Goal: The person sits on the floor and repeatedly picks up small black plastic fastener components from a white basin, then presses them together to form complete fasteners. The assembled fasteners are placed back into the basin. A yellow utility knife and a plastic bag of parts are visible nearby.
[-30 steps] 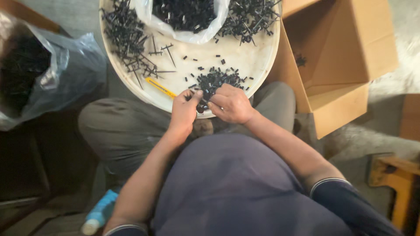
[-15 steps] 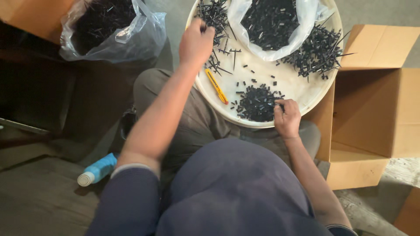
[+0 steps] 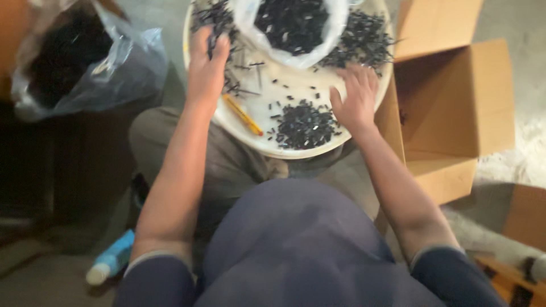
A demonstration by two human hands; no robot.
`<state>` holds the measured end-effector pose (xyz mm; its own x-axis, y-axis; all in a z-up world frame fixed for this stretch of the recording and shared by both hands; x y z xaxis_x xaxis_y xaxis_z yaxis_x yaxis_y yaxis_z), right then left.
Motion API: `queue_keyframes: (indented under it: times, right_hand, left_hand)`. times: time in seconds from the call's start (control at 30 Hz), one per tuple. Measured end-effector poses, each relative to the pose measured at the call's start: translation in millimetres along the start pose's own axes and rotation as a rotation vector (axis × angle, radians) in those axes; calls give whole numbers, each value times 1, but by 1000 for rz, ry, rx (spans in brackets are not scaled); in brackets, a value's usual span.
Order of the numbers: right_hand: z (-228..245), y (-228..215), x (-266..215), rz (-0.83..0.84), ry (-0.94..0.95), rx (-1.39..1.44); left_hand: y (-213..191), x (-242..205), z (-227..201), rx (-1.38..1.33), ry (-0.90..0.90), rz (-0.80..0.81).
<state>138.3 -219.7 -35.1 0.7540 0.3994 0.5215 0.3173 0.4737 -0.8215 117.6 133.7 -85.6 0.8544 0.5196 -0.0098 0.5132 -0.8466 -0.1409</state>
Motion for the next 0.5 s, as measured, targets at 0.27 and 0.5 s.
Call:
queue_keyframes:
  times: [0.27,0.5]
  right_hand:
    - [-16,50,48,240,85,-147]
    - [-17,14,-1,191,-134,-169]
  left_hand:
    - [-33,-88,-12,62,272,-132]
    - [-30,-83,-1,76,256,-60]
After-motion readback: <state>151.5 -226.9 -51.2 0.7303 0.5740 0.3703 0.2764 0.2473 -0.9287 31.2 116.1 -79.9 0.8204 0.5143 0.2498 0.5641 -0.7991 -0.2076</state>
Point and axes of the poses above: each hand's wrist, its own x-axis towards the middle knuckle, its own y-axis out of the palm, z = x × y, the point moved 3 cm from there along x, towards the middle knuckle, and after that the axes turned 9 degrees about -z, right-handed, at the moved point
